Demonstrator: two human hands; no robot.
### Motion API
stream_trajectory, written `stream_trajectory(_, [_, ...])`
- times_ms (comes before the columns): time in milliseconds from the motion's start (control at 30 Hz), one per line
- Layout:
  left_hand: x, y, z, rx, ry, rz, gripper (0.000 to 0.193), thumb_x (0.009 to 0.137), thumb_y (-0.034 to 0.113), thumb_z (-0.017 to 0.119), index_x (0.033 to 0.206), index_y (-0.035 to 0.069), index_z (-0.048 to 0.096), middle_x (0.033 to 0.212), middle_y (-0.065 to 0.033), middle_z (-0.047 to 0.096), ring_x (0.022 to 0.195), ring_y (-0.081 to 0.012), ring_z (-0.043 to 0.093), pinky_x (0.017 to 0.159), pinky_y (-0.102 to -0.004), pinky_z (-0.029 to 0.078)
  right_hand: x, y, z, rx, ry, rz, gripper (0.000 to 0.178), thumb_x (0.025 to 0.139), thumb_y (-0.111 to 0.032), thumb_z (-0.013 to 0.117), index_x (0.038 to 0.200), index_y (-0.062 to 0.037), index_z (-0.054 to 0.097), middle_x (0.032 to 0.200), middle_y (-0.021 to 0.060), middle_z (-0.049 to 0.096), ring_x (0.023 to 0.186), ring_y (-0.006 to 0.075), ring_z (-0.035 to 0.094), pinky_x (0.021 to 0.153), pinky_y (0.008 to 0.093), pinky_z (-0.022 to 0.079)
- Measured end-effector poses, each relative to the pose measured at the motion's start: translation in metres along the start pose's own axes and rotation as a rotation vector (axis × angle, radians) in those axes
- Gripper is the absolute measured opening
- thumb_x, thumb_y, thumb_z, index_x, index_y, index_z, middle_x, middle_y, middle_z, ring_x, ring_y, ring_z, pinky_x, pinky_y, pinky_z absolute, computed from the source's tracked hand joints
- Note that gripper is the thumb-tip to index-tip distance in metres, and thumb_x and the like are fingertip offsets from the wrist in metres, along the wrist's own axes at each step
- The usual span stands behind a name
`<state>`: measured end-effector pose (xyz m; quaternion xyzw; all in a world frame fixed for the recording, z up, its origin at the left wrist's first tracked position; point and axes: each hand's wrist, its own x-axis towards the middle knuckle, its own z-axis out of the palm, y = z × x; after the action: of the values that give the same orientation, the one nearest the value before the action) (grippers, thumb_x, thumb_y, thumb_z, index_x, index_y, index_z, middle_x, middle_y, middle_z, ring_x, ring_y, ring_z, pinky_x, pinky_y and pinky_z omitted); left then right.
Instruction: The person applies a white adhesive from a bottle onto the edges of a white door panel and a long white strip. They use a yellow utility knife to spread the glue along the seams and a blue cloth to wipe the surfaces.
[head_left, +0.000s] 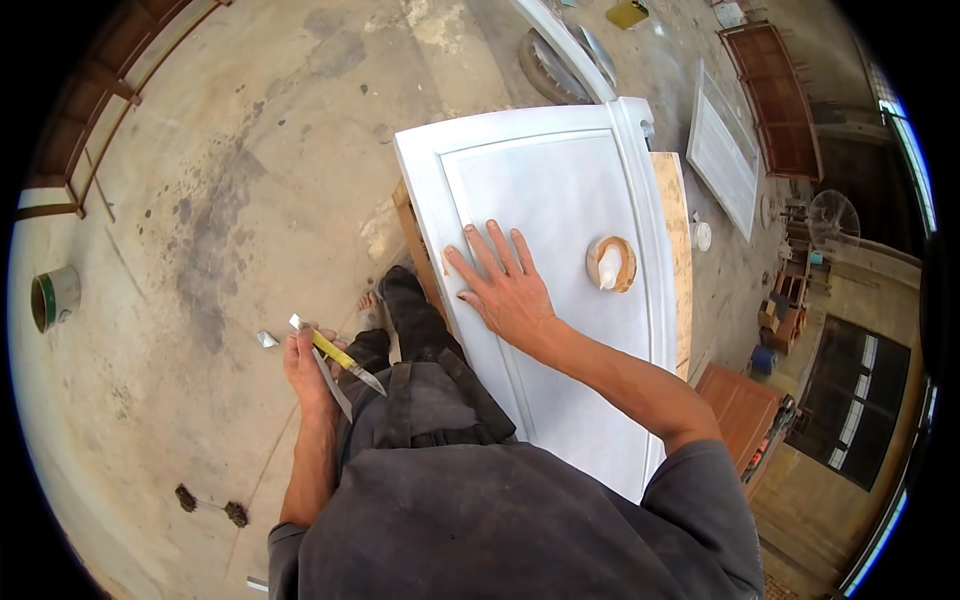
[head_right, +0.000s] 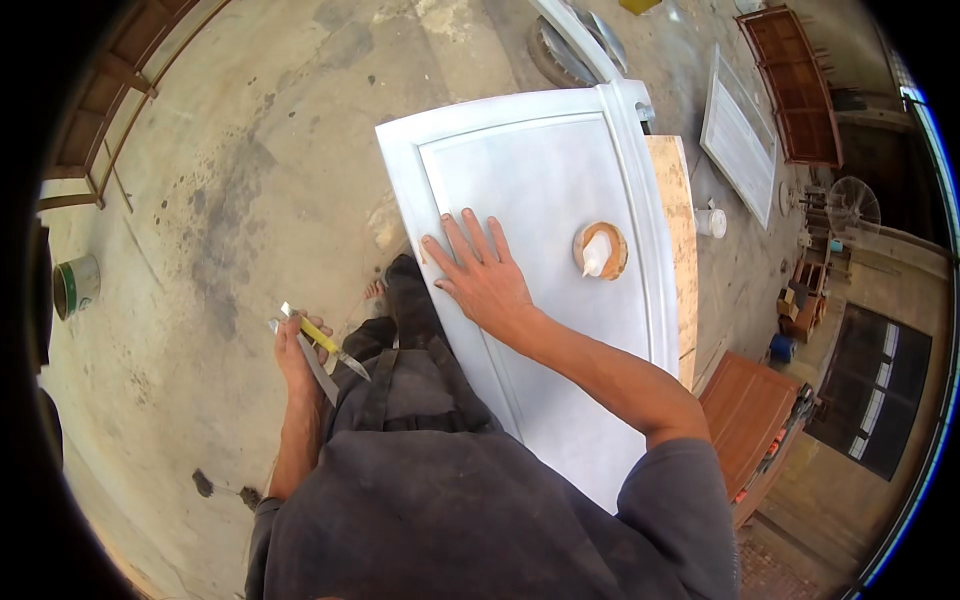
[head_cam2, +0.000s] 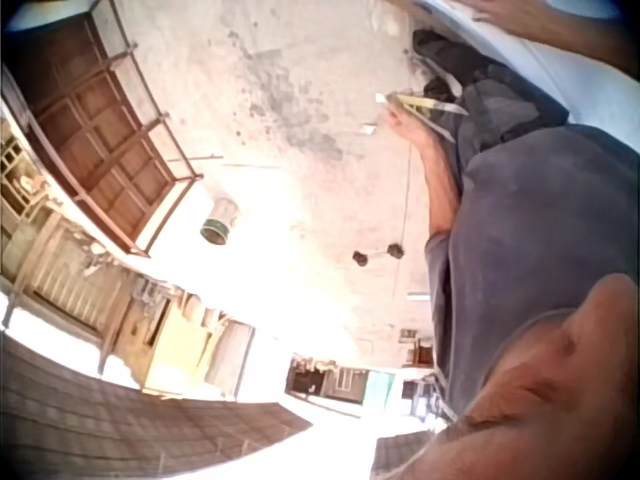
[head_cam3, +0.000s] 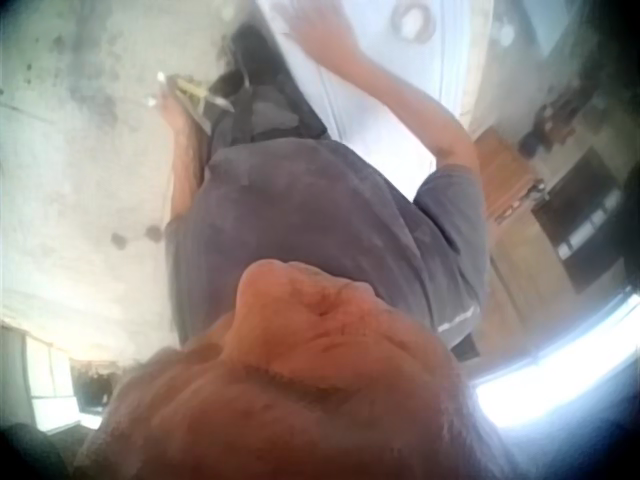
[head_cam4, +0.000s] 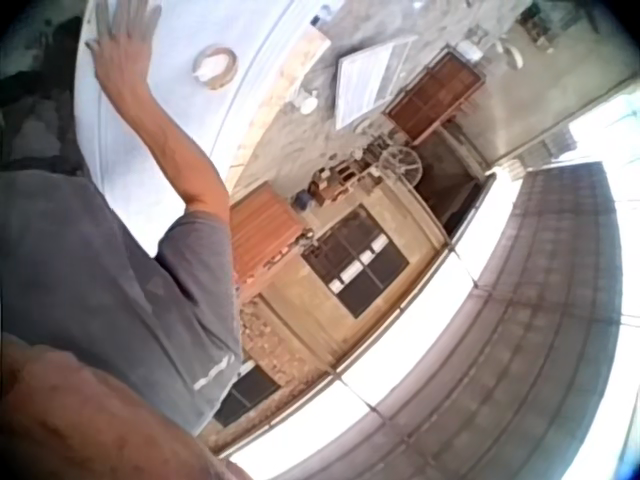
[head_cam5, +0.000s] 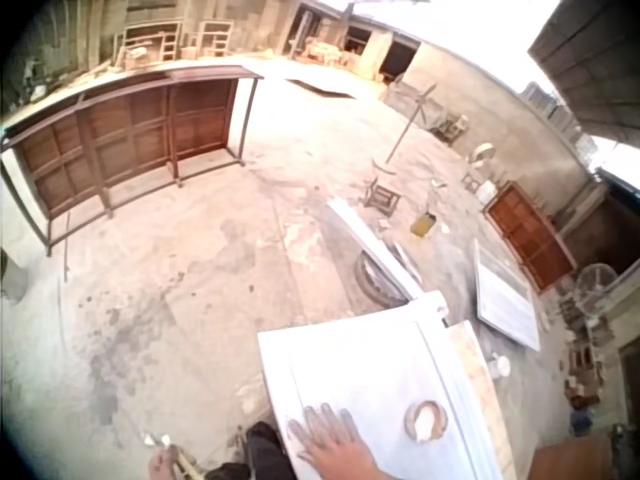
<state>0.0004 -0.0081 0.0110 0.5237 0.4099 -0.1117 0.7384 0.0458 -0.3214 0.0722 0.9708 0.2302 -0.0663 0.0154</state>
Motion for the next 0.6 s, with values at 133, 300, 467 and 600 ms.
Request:
stream_trajectory(133, [0.001, -0.001, -0.002, 0.002, 0.016, -0.001, 0.031, 0.105, 0.033, 0.057, 0.116, 0.004, 0.056, 0.091, -0.0114, 0.067, 0.071, -0.0194, 0.069, 0.044, -0.0248, 0.043, 0.017, 0.0, 0.004, 0.005, 0.076, 0.003, 0.066, 0.098, -0.042, 0.066, 0.155, -0.0196, 0.045, 0.163, 0.0169, 0.035, 0.152, 0.042, 0.028, 0.122, 0.0598, 0.026])
stream_trajectory(300, [-0.001, 0.001, 0.0, -0.006, 0.014, -0.001, 0.032, 0.105, 0.034, 0.057, 0.117, 0.004, 0.056, 0.091, -0.0116, 0.067, 0.072, -0.0195, 0.069, 0.044, -0.0248, 0.044, 0.014, 0.005, 0.001, -0.014, 0.065, -0.016, 0.064, 0.098, -0.041, 0.066, 0.154, -0.0189, 0.046, 0.161, 0.018, 0.037, 0.151, 0.0432, 0.029, 0.122, 0.0606, 0.026])
stream_trajectory(467, [-0.002, 0.003, -0.001, 0.026, 0.026, -0.008, 0.033, 0.105, 0.033, 0.056, 0.118, 0.003, 0.056, 0.091, -0.0118, 0.067, 0.072, -0.0195, 0.069, 0.045, -0.0254, 0.044, 0.024, 0.009, 0.006, 0.025, 0.101, -0.022, 0.062, 0.099, -0.042, 0.064, 0.154, -0.0197, 0.047, 0.16, 0.0182, 0.039, 0.15, 0.0435, 0.03, 0.122, 0.0607, 0.024])
stream_trajectory(600, [-0.001, 0.001, -0.002, 0.002, 0.025, -0.002, 0.033, 0.105, 0.034, 0.056, 0.118, 0.003, 0.056, 0.091, -0.0119, 0.067, 0.072, -0.0194, 0.069, 0.045, -0.025, 0.044, 0.037, 0.011, 0.004, 0.017, 0.126, -0.031, 0.063, 0.099, -0.042, 0.065, 0.155, -0.0197, 0.046, 0.16, 0.0181, 0.039, 0.15, 0.0432, 0.03, 0.122, 0.0608, 0.025])
